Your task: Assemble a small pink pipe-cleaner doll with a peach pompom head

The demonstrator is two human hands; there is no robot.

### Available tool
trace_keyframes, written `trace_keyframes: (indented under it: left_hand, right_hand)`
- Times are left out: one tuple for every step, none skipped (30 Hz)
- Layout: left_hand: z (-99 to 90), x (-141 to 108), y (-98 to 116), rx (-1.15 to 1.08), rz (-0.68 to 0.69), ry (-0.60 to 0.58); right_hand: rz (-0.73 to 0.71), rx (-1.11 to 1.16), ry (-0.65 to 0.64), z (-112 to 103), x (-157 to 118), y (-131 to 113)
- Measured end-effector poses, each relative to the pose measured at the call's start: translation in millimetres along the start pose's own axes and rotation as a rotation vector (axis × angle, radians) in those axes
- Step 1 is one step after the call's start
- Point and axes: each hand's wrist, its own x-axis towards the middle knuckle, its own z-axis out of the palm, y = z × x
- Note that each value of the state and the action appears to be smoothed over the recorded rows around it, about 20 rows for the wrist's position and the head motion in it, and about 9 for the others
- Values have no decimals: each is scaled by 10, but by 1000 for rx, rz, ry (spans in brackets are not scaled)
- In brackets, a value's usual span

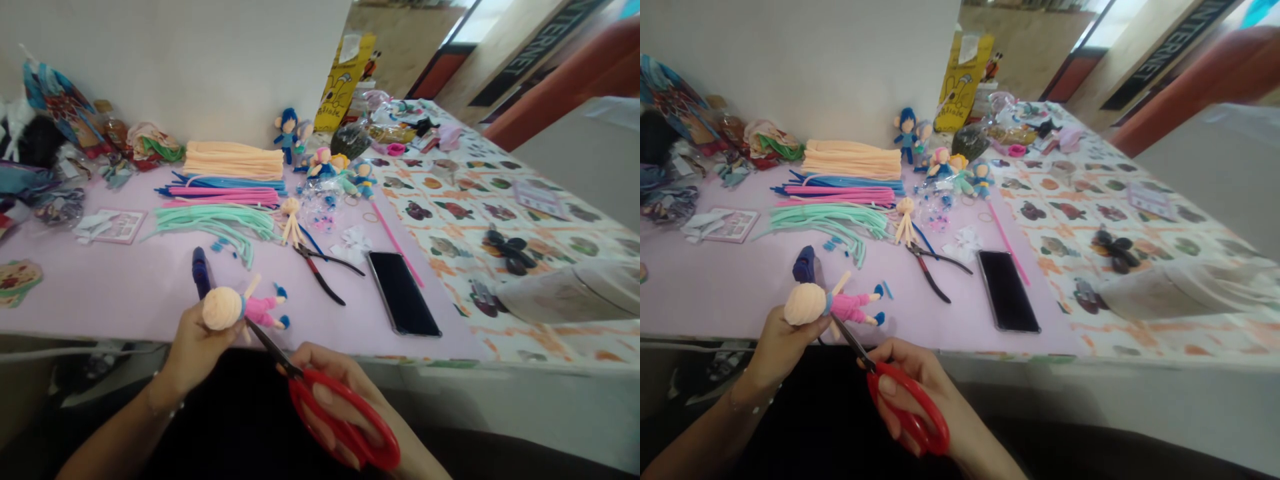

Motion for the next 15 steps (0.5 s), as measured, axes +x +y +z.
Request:
trace_keyframes:
  left_hand:
    - [3, 0, 7, 10, 15, 11]
    - [5, 0, 10, 23, 33, 27]
    - [7, -2, 10, 37, 51, 47]
    - [8, -4, 6, 52, 70, 68]
    - [10, -8, -1, 68, 88, 85]
    - [11, -13, -10, 85, 105, 96]
    - [13, -19, -20, 101, 120, 102]
    - [15, -25, -30, 118, 133, 103]
    - [17, -29, -38, 133, 143, 104]
    - [19, -33, -45, 146, 150, 106]
    - [20, -33, -51, 153, 156, 108]
    - [21, -31, -56, 152, 156, 110]
    - [19, -26, -64, 143, 149, 104]
    - [16, -19, -75, 123, 130, 95]
    - [11, -10, -90, 91, 94, 79]
  right_hand:
    - [3, -9, 7, 3, -1, -3]
    - [9, -19, 12, 5, -3, -7]
    - [14, -29, 20, 8, -6, -12]
    - [18, -41, 27, 12, -10, -17]
    - [20, -52, 34, 15, -14, -23]
    - [23, -61, 40, 20, -19, -27]
    - [25, -69, 46, 24, -23, -31]
    - [28, -74, 55, 28, -26, -32]
    - [31, -75, 60, 32, -25, -30]
    - [30, -73, 62, 33, -21, -25]
    - [25, -66, 62, 32, -13, -17]
    - [15, -55, 56, 29, -1, -8]
    - [0, -41, 44, 23, 14, 3]
    - [-16, -23, 32, 15, 30, 12]
    - [-31, -4, 17, 7, 45, 20]
